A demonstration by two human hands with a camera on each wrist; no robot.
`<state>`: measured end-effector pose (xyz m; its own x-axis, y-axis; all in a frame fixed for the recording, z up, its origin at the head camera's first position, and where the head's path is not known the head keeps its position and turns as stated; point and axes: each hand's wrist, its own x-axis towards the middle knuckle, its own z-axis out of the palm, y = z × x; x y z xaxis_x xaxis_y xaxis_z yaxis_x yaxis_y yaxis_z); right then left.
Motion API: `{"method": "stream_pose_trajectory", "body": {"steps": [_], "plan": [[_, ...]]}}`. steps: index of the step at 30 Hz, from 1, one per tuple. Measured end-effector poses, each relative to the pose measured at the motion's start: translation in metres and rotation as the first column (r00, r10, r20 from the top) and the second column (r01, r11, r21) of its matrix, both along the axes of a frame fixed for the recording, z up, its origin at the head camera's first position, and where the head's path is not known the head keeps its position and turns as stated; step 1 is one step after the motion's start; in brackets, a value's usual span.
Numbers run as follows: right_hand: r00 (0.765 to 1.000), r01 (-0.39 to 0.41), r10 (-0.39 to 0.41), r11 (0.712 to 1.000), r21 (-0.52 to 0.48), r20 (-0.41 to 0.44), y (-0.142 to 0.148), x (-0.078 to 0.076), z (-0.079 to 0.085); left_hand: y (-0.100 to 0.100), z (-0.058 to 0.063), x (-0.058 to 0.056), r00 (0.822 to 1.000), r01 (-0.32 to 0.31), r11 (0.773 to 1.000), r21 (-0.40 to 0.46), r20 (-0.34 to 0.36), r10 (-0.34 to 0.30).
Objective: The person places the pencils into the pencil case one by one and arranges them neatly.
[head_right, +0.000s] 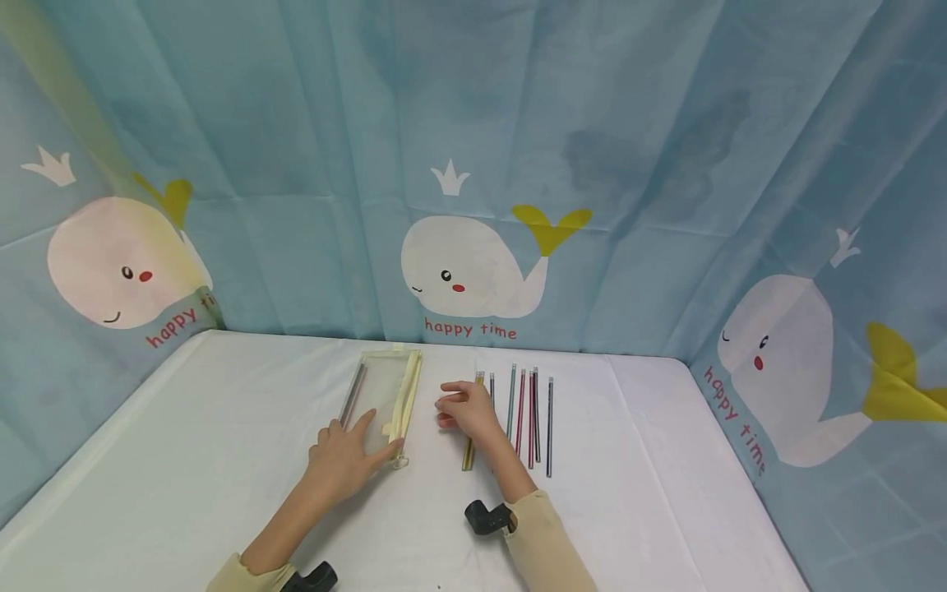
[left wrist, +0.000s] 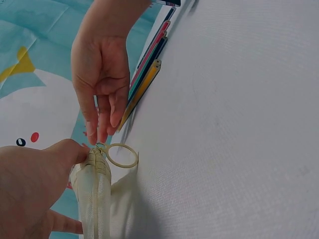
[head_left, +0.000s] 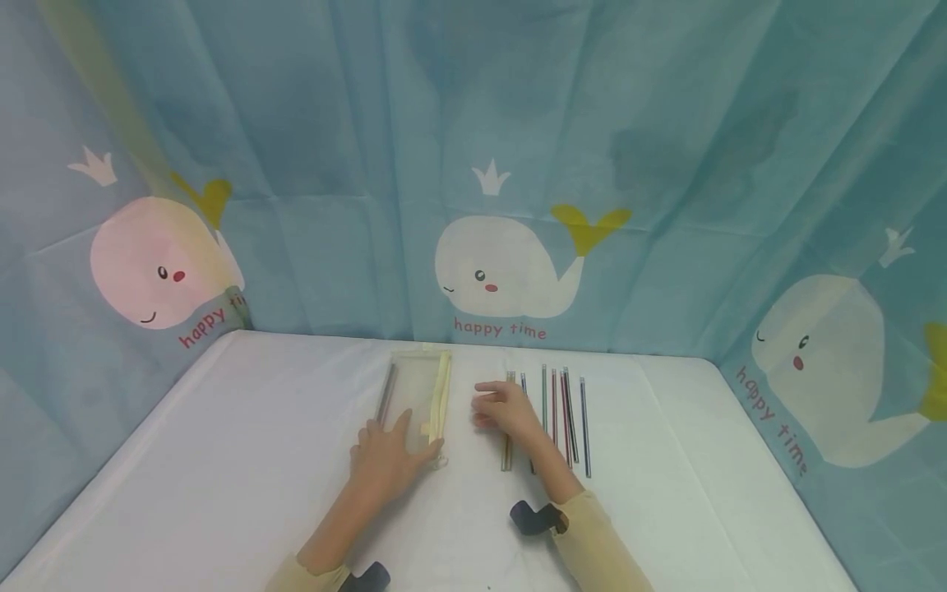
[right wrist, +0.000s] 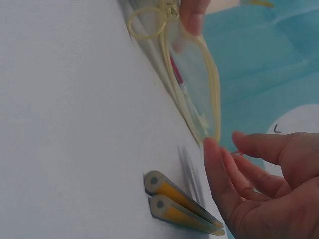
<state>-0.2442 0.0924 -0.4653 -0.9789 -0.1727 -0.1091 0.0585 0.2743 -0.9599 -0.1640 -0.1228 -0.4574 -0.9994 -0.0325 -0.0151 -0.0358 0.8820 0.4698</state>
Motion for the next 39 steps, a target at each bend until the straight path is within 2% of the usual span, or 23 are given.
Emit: {"method": "stream_pose_trajectory", "body": {"steps": [13, 21, 24, 31, 39], "plan": [[0.998, 0.052, -0.051, 0.998, 0.03, -0.032, 0.008, -0.002, 0.005, -0.002, -0.002, -0.001, 1.0, -0.007, 1.0, 0.015, 0.023, 0.006], [0.995, 0.065, -0.059, 0.996, 0.064, -0.08, 0.011, 0.002, 0.012, -0.004, -0.003, -0.003, 1.0, -0.022, 1.0, 0.02, -0.005, 0.022], [0.992, 0.078, -0.07, 0.994, 0.072, -0.102, 0.014, 0.001, 0.011, -0.004, -0.002, -0.003, 0.999, -0.032, 0.999, 0.034, -0.014, 0.032], [0.983, 0.131, -0.11, 0.98, 0.147, -0.144, 0.021, -0.004, 0.006, -0.008, 0.001, -0.002, 0.998, -0.062, 0.993, 0.097, 0.01, 0.061], [0.981, 0.169, -0.146, 0.967, 0.193, -0.127, 0.024, -0.003, 0.01, -0.008, 0.002, -0.002, 0.997, -0.078, 0.988, 0.131, 0.02, 0.076]]}}
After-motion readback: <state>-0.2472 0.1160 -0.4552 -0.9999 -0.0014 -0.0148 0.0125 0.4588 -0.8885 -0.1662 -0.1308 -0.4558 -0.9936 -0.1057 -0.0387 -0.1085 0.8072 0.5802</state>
